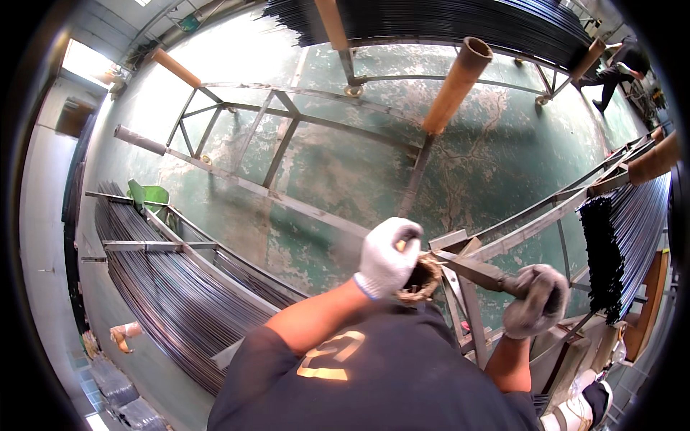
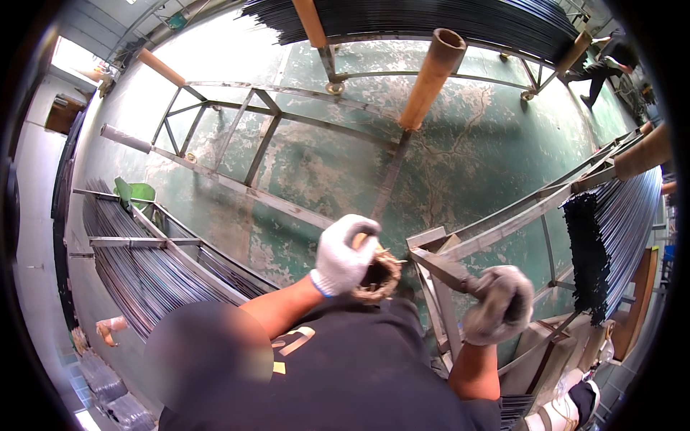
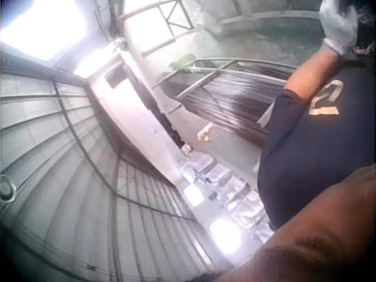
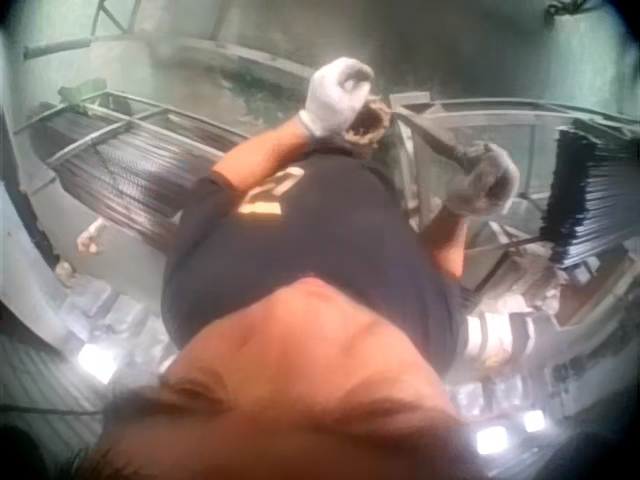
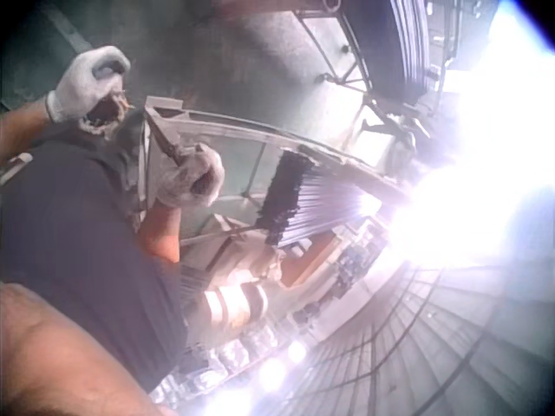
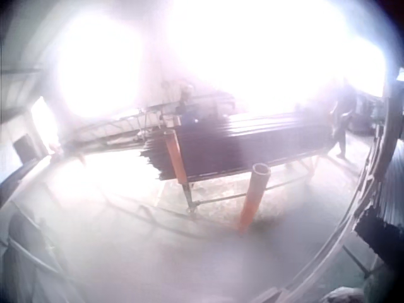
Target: The person feeds long metal rods into a bending machine, bends them, and stacks the finished pieces. They then move the stack to a rack and later retrieve a bundle of rods from a rack.
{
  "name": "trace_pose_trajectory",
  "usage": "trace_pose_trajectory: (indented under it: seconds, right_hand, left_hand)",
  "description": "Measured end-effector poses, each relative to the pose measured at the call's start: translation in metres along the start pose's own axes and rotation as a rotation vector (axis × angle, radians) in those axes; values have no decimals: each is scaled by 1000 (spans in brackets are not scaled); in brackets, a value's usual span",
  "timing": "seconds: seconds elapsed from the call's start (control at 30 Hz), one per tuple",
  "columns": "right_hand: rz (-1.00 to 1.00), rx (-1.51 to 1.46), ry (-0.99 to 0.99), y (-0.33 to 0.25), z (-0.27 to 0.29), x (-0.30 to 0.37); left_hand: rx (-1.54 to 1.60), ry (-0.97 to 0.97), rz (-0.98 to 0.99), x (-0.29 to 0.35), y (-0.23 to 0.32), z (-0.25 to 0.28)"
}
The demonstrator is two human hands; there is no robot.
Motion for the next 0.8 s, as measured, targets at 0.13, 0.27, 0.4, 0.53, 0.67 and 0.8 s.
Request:
trace_pose_trajectory:
  seconds: [0.13, 0.27, 0.4, 0.53, 0.67, 0.8]
  right_hand:
    - [792, 1042, -42, -86, -58, 21]
    - [401, 493, -520, -45, -129, 66]
    - [463, 451, -552, -13, -182, 75]
    - [556, 237, -491, -13, -233, 52]
    - [572, 217, -495, -6, -245, 50]
    - [574, 185, -510, -10, -263, 53]
  left_hand:
    - [104, -45, 58, 8, -13, 11]
    - [229, -112, 215, 16, -37, 20]
    - [337, 5, 451, 34, -83, 60]
    - [287, 134, 525, 64, -106, 122]
    - [266, 281, 622, 83, -127, 164]
    - [347, 330, 696, 101, -149, 160]
Point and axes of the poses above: each hand's wrist, its own x-axis away from the middle knuckle, its own z-axis out of the back of the hand, y = z × x, the point moved 5 cm from there along -x, towards the middle knuckle, and after that the axes turned 4 degrees about x, right-handed, at the moved point
